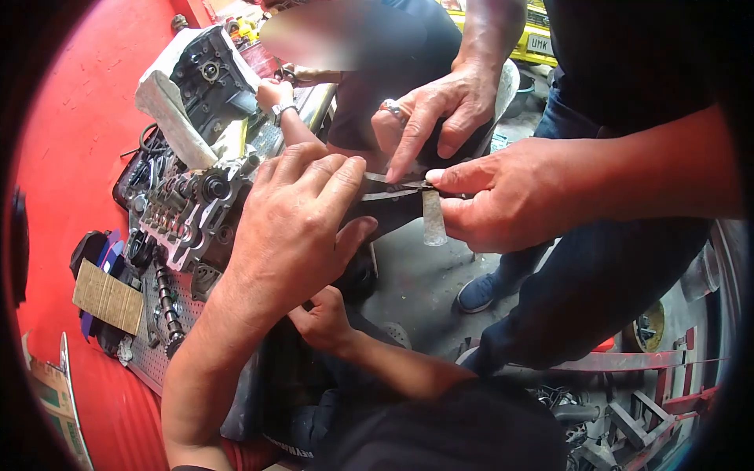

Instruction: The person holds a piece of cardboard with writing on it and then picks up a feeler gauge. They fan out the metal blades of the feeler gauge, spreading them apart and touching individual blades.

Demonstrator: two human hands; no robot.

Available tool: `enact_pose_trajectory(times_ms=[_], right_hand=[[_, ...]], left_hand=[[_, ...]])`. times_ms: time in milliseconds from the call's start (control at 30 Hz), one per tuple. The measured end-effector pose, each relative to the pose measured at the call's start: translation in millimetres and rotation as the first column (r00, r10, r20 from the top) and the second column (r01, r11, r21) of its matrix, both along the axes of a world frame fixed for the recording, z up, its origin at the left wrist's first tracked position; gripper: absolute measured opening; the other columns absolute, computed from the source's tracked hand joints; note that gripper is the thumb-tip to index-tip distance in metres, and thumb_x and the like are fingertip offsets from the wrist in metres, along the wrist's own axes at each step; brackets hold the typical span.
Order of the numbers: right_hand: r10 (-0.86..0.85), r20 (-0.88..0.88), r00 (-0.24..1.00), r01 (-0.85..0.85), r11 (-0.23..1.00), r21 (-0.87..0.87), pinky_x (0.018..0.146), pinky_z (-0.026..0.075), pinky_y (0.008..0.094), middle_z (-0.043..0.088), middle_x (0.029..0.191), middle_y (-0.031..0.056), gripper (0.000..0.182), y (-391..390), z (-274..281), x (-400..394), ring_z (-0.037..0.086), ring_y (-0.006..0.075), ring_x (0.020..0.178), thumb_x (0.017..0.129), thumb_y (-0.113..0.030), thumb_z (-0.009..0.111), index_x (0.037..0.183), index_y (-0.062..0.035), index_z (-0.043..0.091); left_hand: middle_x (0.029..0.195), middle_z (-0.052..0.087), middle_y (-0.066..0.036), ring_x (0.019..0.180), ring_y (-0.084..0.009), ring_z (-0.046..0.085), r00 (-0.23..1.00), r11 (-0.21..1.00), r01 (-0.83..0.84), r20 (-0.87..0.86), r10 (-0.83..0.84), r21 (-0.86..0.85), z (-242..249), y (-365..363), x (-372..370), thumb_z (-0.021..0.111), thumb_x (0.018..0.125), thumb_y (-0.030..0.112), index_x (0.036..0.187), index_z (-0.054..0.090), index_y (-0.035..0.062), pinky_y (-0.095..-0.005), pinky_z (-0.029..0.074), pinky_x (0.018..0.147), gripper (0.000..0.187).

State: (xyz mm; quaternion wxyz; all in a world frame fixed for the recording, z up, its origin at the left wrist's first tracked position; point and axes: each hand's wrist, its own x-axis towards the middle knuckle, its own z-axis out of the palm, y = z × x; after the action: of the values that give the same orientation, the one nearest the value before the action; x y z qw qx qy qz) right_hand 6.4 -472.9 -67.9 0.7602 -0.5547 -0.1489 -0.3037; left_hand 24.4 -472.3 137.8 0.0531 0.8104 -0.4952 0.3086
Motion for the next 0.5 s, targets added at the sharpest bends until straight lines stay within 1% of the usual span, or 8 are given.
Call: enact_pose_trajectory(times_ms=[33,133,233,333,500], right_hand=[[-0.015,0.001,1.000,0.015,1.000,-0.012,0.073,0.052,0.0346,0.071,0.087,0.0153,0.008,-0.6,-1.3,2.8,0.070,0.0245,0.082,0.085,-0.003,0.069,0.092,0.0013,0.069],[-0.036,-0.006,0.999,0.035,0.999,-0.036,0.072,0.052,0.0345,0.071,0.087,0.0151,0.010,-0.7,-6.2,8.2,0.070,0.0244,0.081,0.087,-0.005,0.068,0.094,0.0006,0.068],[-0.007,-0.051,0.999,0.004,0.998,-0.055,0.072,0.051,0.0340,0.070,0.086,0.0150,0.011,-3.7,-11.8,11.9,0.069,0.0237,0.080,0.088,-0.007,0.067,0.096,0.0002,0.067],[-0.001,-0.081,0.997,-0.002,0.999,-0.042,0.071,0.051,0.0332,0.069,0.085,0.0147,0.011,-8.0,-8.7,11.7,0.069,0.0224,0.080,0.089,-0.008,0.066,0.097,0.0000,0.067],[-0.043,-0.134,0.990,0.026,0.992,-0.125,0.071,0.051,0.0311,0.069,0.085,0.0130,0.012,-15.7,-15.1,10.0,0.066,0.0189,0.078,0.089,-0.007,0.066,0.099,-0.0005,0.067]], left_hand=[[0.107,0.066,-0.009,0.108,-0.0271,0.059,1.000,1.000,0.014,0.016,-0.014,-0.018,-2.7,-2.1,3.9,0.079,0.071,0.020,0.114,0.063,0.0027,-0.0426,0.046,0.090,0.049],[0.090,0.063,-0.006,0.095,-0.0235,0.059,0.984,0.991,0.097,0.158,-0.081,-0.094,-16.4,-7.1,23.2,0.067,0.075,0.018,0.100,0.065,0.0019,-0.0395,0.047,0.083,0.029],[0.084,0.063,-0.005,0.091,-0.0232,0.059,0.977,0.985,0.143,0.174,-0.124,-0.101,-22.4,-8.3,32.1,0.062,0.076,0.015,0.096,0.065,0.0028,-0.0389,0.048,0.081,0.023],[0.081,0.061,-0.005,0.088,-0.0229,0.059,0.971,0.975,0.181,0.182,-0.156,-0.126,-29.7,-9.7,40.9,0.063,0.074,0.015,0.092,0.066,0.0034,-0.0380,0.048,0.079,0.022],[0.077,0.060,-0.006,0.081,-0.0233,0.060,0.919,0.952,0.263,0.341,-0.198,-0.158,-36.3,-9.4,48.3,0.063,0.069,0.013,0.087,0.065,0.0009,-0.0371,0.050,0.074,0.022]])
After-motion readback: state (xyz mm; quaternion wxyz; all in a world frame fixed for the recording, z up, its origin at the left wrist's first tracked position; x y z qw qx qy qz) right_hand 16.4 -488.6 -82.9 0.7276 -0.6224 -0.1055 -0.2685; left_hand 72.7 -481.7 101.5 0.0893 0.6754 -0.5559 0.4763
